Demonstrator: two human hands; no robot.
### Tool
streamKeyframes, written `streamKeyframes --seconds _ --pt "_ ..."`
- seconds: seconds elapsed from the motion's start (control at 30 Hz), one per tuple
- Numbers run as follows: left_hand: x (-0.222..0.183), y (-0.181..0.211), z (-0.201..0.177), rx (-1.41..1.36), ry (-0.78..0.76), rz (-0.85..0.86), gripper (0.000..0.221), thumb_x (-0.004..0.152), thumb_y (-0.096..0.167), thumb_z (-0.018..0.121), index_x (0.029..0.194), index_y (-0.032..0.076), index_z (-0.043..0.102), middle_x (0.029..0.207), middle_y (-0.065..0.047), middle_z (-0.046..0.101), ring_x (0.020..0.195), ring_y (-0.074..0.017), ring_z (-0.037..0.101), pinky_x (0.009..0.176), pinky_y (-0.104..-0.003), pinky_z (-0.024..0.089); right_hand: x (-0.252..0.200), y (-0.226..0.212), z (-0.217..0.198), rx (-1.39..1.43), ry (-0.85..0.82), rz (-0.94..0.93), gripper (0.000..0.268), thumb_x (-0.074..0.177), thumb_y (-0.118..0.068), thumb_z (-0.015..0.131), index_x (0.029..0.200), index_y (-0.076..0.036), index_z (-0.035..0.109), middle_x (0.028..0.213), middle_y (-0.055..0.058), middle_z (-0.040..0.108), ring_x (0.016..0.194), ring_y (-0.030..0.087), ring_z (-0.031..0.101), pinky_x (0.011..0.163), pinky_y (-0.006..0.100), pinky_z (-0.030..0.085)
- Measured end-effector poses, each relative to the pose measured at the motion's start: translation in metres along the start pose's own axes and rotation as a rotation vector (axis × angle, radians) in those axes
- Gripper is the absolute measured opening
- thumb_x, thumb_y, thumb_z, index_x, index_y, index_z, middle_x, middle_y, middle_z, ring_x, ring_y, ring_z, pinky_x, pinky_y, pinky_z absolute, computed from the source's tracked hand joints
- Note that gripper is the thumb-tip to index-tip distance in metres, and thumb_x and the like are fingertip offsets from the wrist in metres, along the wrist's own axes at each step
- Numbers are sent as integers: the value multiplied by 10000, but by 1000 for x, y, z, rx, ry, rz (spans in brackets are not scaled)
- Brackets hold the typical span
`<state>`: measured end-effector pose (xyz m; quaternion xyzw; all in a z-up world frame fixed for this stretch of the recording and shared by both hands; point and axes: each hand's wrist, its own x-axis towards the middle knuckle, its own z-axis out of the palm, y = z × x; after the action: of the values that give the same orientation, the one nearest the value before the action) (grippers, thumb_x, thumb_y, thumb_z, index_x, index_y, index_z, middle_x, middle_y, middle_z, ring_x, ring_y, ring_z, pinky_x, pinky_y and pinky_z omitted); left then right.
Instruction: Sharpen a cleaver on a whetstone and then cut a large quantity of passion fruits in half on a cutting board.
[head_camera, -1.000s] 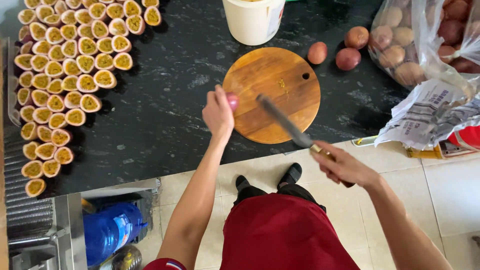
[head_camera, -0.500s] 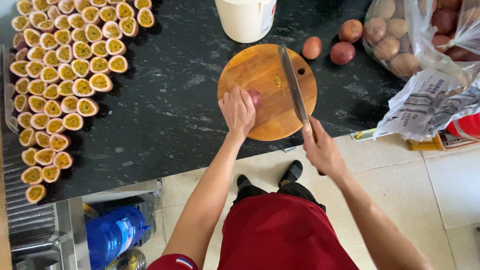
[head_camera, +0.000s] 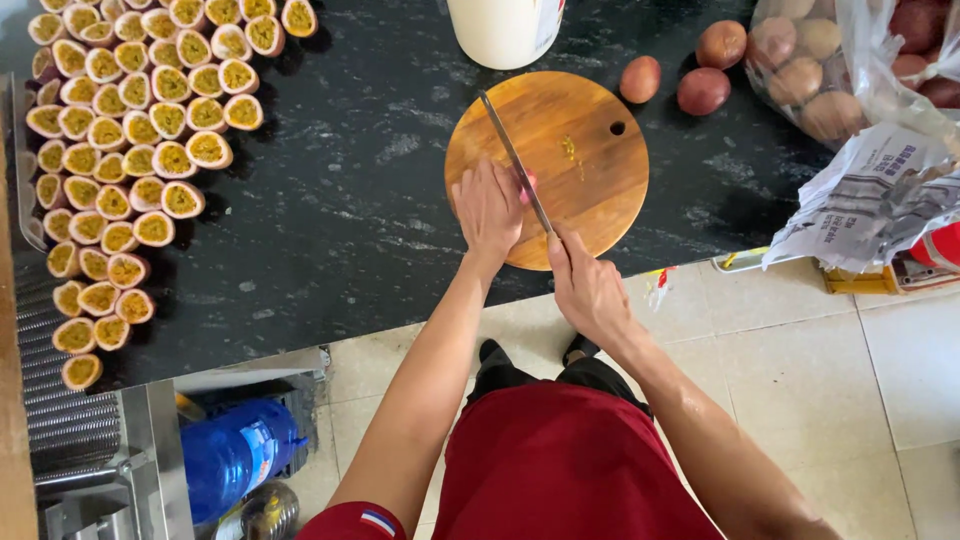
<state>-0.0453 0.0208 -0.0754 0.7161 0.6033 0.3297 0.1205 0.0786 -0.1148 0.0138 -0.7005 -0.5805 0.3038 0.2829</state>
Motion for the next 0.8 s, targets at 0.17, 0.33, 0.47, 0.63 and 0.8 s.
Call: streamKeyframes --seconds 0.17,0.33,0.47,0.63,0.8 --pt "3 16 -9 -44 21 -47 340 1053 323 399 886 103 596 829 -107 633 849 -356 568 784 -488 381 2 -9 -8 2 -11 12 416 1077 -362 396 1380 -112 532 825 292 697 818 517 664 726 597 504" --pt "7 17 2 94 16 -64 322 1001 312 453 795 130 621 842 -125 649 814 -367 582 774 -504 367 -4 -4 -9 -11 -27 67 394 1079 -349 409 1365 -112 540 819 289 700 810 521 656 727 603 496" --pt "12 16 -2 -16 31 -135 313 1000 308 458 832 93 611 751 -129 638 795 -378 597 791 -496 365 -12 1 -7 50 28 -14 346 1071 -285 454 1329 -76 550 822 301 682 791 512 659 677 591 502" --pt "14 12 5 35 41 -77 332 945 297 495 693 137 639 754 -152 639 794 -389 606 767 -507 359 11 0 -2 30 -53 80 358 1073 -280 441 1350 -78 542 813 310 676 774 503 667 689 591 505" --pt "11 8 8 -23 59 -124 313 974 297 495 788 75 613 727 -142 625 801 -377 601 810 -493 374 -22 7 -10 8 -38 81 367 1054 -261 480 1345 -53 562 870 315 680 814 512 649 698 591 491"
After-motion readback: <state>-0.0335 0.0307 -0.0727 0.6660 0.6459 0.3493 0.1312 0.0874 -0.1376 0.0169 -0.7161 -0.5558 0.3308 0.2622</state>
